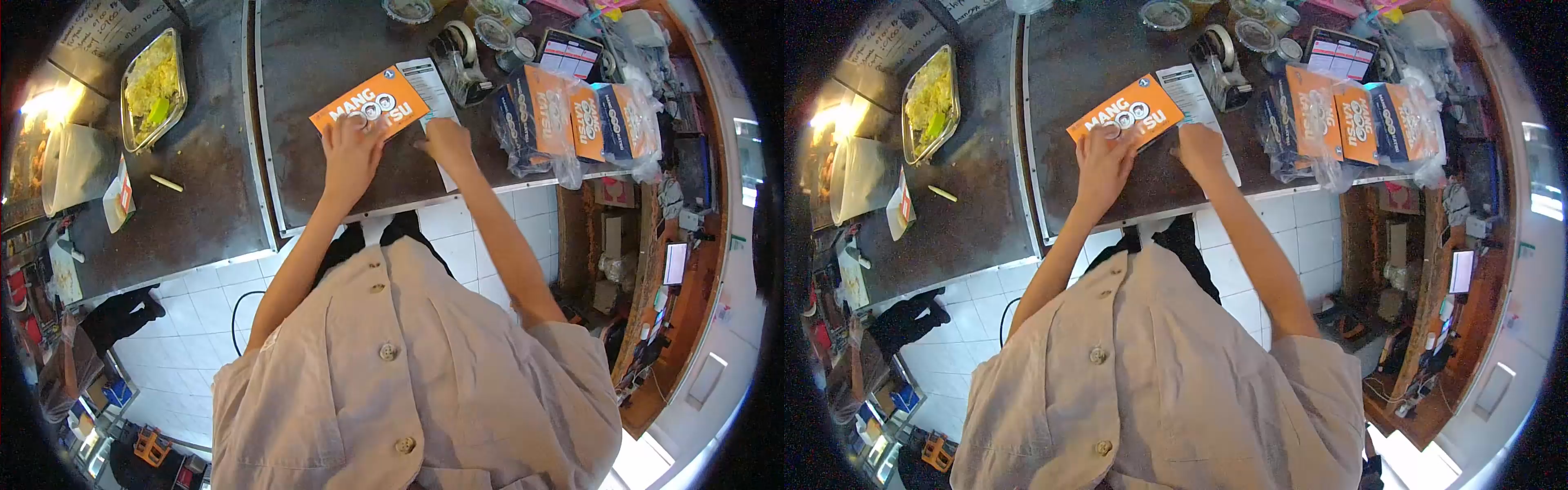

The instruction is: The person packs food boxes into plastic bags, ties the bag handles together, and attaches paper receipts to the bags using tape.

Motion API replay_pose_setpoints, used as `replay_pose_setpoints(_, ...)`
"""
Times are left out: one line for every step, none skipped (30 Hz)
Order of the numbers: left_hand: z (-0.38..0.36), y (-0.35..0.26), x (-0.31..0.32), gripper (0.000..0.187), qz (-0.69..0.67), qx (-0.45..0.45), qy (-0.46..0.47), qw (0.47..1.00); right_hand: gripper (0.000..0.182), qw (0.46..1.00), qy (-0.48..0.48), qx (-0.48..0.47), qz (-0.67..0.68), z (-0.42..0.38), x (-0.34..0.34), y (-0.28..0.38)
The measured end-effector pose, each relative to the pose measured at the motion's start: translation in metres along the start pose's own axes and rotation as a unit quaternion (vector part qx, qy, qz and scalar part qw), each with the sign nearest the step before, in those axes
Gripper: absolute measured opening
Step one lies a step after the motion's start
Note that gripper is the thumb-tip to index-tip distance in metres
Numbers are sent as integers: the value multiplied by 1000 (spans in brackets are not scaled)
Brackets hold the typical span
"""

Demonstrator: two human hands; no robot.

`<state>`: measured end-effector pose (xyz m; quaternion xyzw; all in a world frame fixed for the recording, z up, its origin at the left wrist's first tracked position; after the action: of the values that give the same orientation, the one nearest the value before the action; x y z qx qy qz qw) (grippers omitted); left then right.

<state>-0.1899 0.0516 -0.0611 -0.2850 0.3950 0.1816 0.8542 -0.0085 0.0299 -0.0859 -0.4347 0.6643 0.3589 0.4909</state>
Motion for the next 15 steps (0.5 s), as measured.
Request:
replay_pose_setpoints(-5, 4, -8, 33, -61, -50, -48, 996, 46, 995, -34, -68, 56, 1, -20, 8)
replay_pose_setpoints(-13, 6, -15, 29, -123, -100, -91, 983, 56, 982, -65, -134, 112, -1, -36, 16)
replay_pose_setpoints(-19, 6, -25, 25, -125, -123, -115, 978, 68, 962, -96, -194, 167, -4, -47, 23)
replay_pose_setpoints(-25, 3, -37, 20, -130, -146, -137, 971, 84, 940, -145, -290, 103, -2, -52, 36)
replay_pose_setpoints(-29, -2, -46, 15, -133, -129, -159, 970, 103, 905, -190, -380, 34, 5, -54, 52)
replay_pose_setpoints(-34, -9, -50, 12, -179, -155, -176, 955, 109, 903, -164, -395, -37, 13, -53, 67)
replay_pose_setpoints(-45, -13, -46, 11, -223, -188, -168, 942, 116, 897, -136, -407, -108, 23, -52, 81)
replay_pose_setpoints(-52, -21, -45, 10, -249, -198, -152, 936, 116, 902, -75, -415, -89, 36, -40, 87)
replay_pose_setpoints(-57, -33, -45, 9, -294, -200, -116, 927, 116, 904, -14, -423, -66, 46, -28, 88)
replay_pose_setpoints(-62, -43, -45, 8, -335, -201, -79, 917, 114, 921, -20, -386, -47, 48, -34, 88)
replay_pose_setpoints(-67, -52, -36, 8, -364, -177, -22, 914, 111, 935, -24, -352, -28, 42, -38, 88)
replay_pose_setpoints(-73, -59, -25, 8, -387, -152, 37, 909, 109, 947, -28, -319, -6, 30, -47, 86)
replay_pose_setpoints(-83, -67, -12, 8, -439, -169, 101, 877, 109, 952, -34, -298, 59, 16, -57, 77)
replay_pose_setpoints(-83, -77, -5, 8, -470, -188, 153, 849, 109, 952, -39, -278, 124, -8, -81, 63)
replay_pose_setpoints(-82, -90, 3, 9, -500, -208, 205, 815, 109, 947, -41, -257, 188, -30, -106, 44)
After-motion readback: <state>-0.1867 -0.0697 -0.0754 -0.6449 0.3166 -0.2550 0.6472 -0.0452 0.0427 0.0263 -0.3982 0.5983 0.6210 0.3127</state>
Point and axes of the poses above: each hand's wrist, its own z-axis towards the middle knuckle, its own x-axis out of the palm, y = z × x, the point moved 3 cm from there along z, towards the middle knuckle, and after that the axes turned 10 degrees about x, right-handed, at the moved point
